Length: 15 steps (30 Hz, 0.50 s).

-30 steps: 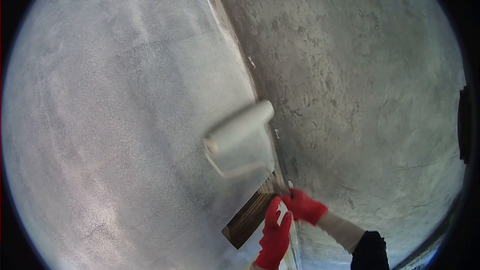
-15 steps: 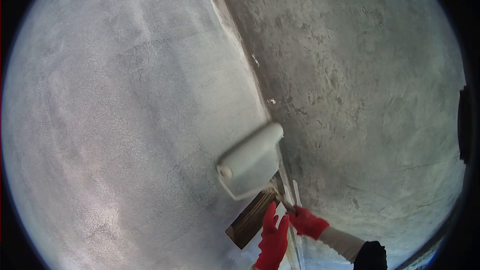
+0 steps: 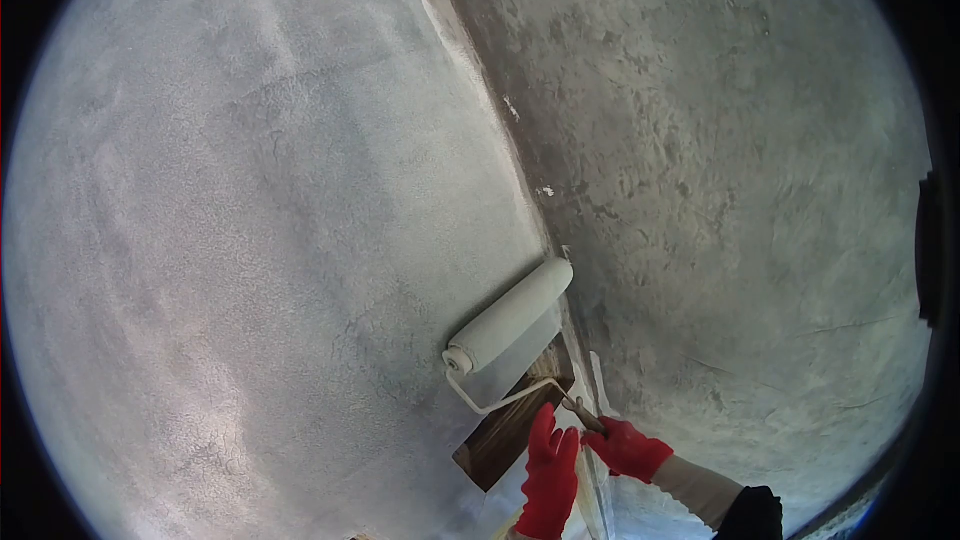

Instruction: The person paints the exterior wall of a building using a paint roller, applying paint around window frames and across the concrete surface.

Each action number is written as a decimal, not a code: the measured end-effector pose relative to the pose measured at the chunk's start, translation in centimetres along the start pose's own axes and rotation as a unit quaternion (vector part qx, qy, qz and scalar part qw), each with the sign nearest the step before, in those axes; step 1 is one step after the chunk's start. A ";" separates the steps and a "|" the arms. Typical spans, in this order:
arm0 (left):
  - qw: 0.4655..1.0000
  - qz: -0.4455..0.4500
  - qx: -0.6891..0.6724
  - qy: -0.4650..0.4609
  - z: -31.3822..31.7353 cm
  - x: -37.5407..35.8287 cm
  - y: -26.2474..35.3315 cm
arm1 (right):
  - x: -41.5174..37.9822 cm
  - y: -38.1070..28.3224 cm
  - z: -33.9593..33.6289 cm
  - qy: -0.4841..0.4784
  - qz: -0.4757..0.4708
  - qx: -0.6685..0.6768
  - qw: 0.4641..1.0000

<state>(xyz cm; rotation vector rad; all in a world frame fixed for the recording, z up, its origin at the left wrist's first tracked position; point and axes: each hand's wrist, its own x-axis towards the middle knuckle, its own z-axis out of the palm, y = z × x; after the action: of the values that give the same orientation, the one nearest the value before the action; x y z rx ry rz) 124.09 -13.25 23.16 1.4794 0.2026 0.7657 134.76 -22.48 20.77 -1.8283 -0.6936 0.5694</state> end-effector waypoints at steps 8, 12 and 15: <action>0.998 -0.005 -0.056 -0.027 3.1 -0.1 0.7 | 0.4 -16.0 -5.5 0.038 -0.169 0.063 0.983; 0.999 0.022 -0.031 0.015 1.3 0.3 -0.4 | 2.1 -12.6 -3.9 0.015 -0.157 0.078 0.984; 1.000 0.016 0.003 0.026 -0.3 -0.1 0.1 | 1.8 -2.7 -0.2 0.012 -0.046 0.013 0.999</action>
<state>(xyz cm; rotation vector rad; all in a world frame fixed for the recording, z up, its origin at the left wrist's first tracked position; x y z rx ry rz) 123.83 -13.08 23.24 1.4723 0.2203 0.8301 135.63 -20.59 23.26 -1.7658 -0.7469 0.4923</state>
